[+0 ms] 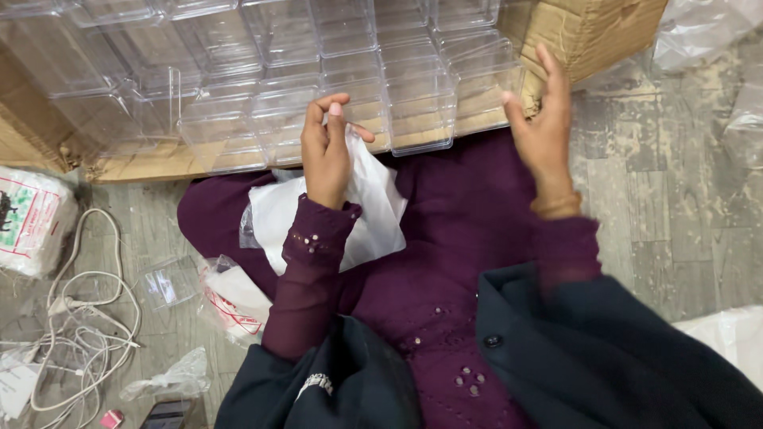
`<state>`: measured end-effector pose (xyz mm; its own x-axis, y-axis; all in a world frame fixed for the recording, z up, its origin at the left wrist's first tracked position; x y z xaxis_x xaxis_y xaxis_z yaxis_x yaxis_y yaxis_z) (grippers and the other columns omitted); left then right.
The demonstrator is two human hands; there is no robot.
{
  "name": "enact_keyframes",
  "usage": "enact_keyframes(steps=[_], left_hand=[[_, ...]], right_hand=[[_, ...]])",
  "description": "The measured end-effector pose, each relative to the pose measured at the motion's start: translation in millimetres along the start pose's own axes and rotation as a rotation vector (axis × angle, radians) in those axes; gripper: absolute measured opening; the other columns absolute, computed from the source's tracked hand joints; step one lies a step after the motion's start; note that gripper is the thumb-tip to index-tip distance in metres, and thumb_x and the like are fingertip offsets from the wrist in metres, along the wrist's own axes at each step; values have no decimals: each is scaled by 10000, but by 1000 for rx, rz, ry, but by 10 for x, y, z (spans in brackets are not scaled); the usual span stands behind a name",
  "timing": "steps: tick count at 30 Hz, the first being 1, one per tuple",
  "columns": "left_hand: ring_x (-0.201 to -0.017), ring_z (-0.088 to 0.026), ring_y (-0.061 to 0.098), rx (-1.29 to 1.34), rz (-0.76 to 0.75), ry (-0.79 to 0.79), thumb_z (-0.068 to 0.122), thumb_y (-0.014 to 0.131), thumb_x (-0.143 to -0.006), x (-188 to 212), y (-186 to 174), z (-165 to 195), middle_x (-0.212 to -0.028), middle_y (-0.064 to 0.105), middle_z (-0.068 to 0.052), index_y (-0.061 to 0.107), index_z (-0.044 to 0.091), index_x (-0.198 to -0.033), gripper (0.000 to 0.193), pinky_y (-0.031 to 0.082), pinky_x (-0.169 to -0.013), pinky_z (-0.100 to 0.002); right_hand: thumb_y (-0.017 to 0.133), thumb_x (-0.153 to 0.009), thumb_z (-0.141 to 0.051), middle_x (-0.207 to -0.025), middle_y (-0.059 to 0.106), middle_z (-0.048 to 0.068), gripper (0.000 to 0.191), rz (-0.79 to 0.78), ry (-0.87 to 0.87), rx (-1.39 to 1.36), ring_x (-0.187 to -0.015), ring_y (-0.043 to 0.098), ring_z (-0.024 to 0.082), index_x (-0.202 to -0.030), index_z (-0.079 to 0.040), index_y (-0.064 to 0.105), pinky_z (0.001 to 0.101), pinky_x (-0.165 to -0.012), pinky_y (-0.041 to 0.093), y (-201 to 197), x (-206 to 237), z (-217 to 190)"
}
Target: The person sits on the floor in front of a cardboard tray of clear plastic boxes. They open a plastic bag, place a plastic box inside, seal the bag, and set the bagged box aside, repeating this for successive boxes.
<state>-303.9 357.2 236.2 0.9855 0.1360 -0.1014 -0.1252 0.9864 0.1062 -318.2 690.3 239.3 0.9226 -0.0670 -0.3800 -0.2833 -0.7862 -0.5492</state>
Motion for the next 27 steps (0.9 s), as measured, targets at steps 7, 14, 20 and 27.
enact_keyframes(steps=[7,14,20,27], left_hand=[[-704,-122,684,-216,96,104,293,455,-1133,23,233,18,-953,680,-42,599,42,-1154,290,541,-645,-289],[-904,-124,667,7,-166,18,267,520,-1118,-11,346,-25,-1009,734,-60,560,92,-1304,259,531,-834,-262],[-1113,-105,607,49,-446,-31,125,750,-988,122,374,-84,-1256,663,-70,617,19,-1315,368,492,-983,-262],[-988,-33,602,202,-334,-6,134,778,-913,157,386,-193,-1132,680,42,595,63,-919,196,502,-874,-214]], right_hand=[[799,-938,-330,-1550,493,135,902,-499,-77,-410,-1432,494,239,-1604,4,292,381,-1146,436,652,613,-1187],[751,-952,-131,-969,715,40,287,-486,419,-565,-806,625,79,-1194,3,675,263,-718,532,1060,621,-930],[753,-937,-71,-980,692,-7,196,-459,335,-714,-867,644,40,-1101,12,683,219,-774,547,924,625,-655],[763,-975,-53,-975,738,30,119,-341,247,-583,-871,652,69,-1072,6,729,226,-783,541,698,535,-705]])
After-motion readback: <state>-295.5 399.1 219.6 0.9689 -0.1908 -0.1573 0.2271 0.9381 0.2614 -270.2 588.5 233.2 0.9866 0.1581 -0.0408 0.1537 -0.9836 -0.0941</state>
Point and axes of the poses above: each hand's wrist, its own x-axis away from the middle knuckle, its own y-axis out of the palm, z = x × y, the point moved 8 cm from there along -x, towards the middle knuckle
